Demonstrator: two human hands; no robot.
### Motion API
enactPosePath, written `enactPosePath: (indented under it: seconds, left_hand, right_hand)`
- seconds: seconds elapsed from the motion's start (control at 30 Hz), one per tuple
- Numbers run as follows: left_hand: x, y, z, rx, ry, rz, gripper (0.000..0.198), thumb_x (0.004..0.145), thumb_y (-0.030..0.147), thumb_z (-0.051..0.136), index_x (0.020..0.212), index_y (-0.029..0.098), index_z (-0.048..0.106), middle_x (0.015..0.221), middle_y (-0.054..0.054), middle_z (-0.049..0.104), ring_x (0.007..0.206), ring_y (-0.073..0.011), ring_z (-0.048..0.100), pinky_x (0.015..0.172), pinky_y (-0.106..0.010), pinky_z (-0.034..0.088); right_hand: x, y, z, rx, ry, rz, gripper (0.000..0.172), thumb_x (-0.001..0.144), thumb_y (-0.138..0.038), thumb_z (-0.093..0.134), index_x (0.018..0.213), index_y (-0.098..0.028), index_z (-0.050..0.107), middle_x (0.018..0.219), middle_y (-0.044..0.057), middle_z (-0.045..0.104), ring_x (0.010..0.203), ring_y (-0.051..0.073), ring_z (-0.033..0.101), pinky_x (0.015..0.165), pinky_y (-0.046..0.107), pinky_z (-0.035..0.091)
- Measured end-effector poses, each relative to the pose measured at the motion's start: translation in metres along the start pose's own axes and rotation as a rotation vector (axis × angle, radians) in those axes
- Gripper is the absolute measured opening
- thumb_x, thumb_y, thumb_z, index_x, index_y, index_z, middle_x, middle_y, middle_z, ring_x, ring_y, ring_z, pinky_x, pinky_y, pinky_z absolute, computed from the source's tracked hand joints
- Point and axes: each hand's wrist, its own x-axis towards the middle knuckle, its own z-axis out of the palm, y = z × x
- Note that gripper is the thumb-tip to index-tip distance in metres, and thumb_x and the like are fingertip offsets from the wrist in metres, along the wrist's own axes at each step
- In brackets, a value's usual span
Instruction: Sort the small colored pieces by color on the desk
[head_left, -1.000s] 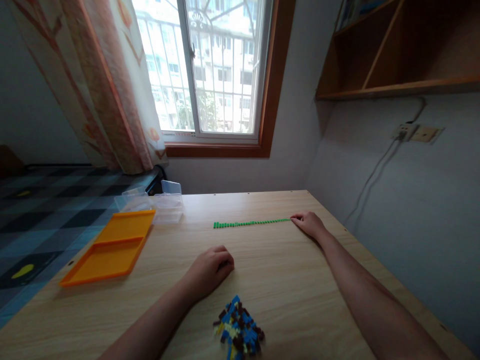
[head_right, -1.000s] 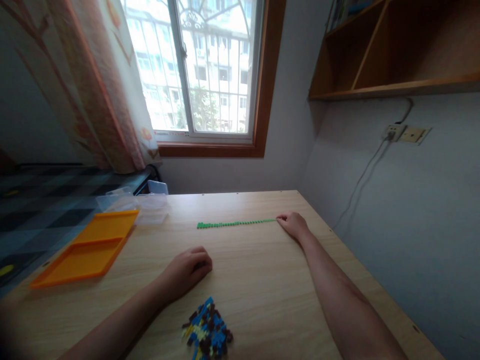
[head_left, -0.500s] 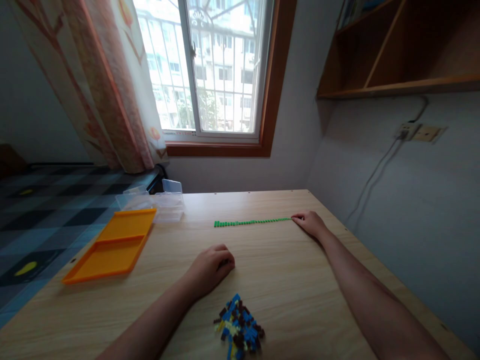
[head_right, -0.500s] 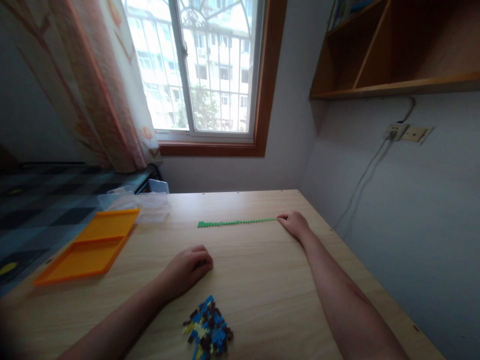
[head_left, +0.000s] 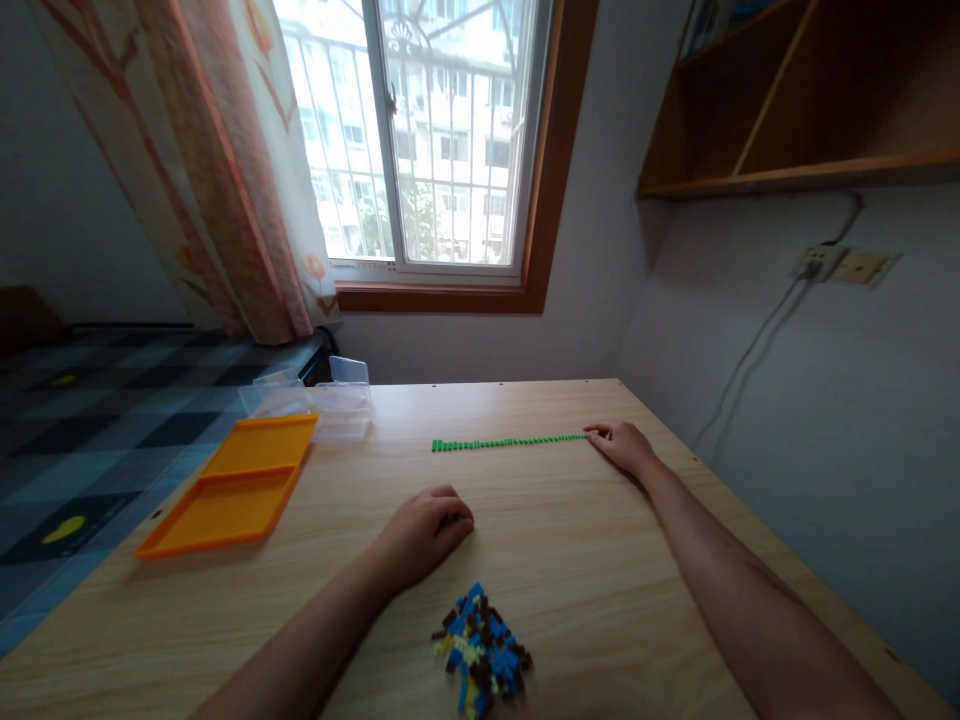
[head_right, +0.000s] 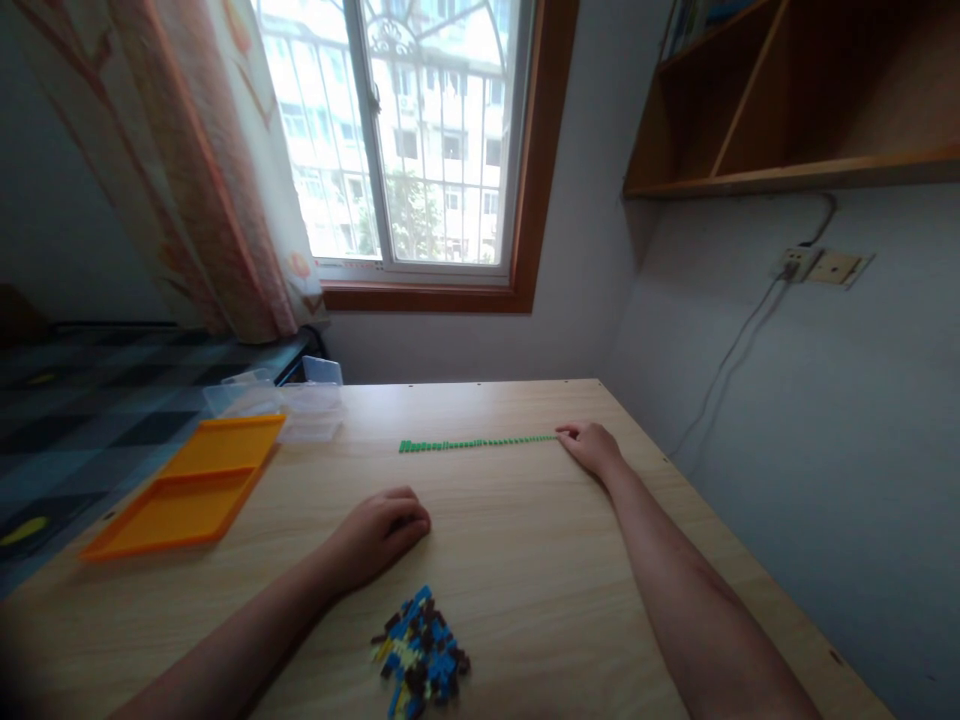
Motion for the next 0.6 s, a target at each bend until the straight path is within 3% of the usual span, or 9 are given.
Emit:
enactPosePath:
  seconds: [0.27,0.6]
  left_hand:
    - [-0.0008,0.0008,-0.0004,0.024,0.006,-0.038,0.021,0.088,0.03,0.059,0.102,0.023,0.073,0.094,-0.004,0.068,0.087,-0.0183,0.063,0.077,-0.028,0.046]
    - [-0.0005,-0.0029,-0.0001,-0.045,0.061,-0.015,0.024,0.092,0.028,0.052,0.097,0.021,0.075,0.093,-0.005,0.07,0.085,-0.0177,0.064,0.077,-0.028,0.047]
  right_hand:
    - [-0.0008,-0.0036,-0.0005,-0.032,-0.007,-0.017,0.028,0.087,-0.04,0.058,0.099,-0.027,0.079,0.101,0.003,0.077,0.09,0.022,0.068,0.071,0.028,0.045]
    - [-0.002,-0.0003,-0.0032,0.034,0.004,0.005,0.035,0.087,-0.04,0.057,0.107,-0.021,0.078,0.099,0.006,0.078,0.083,0.02,0.069,0.071,0.028,0.047]
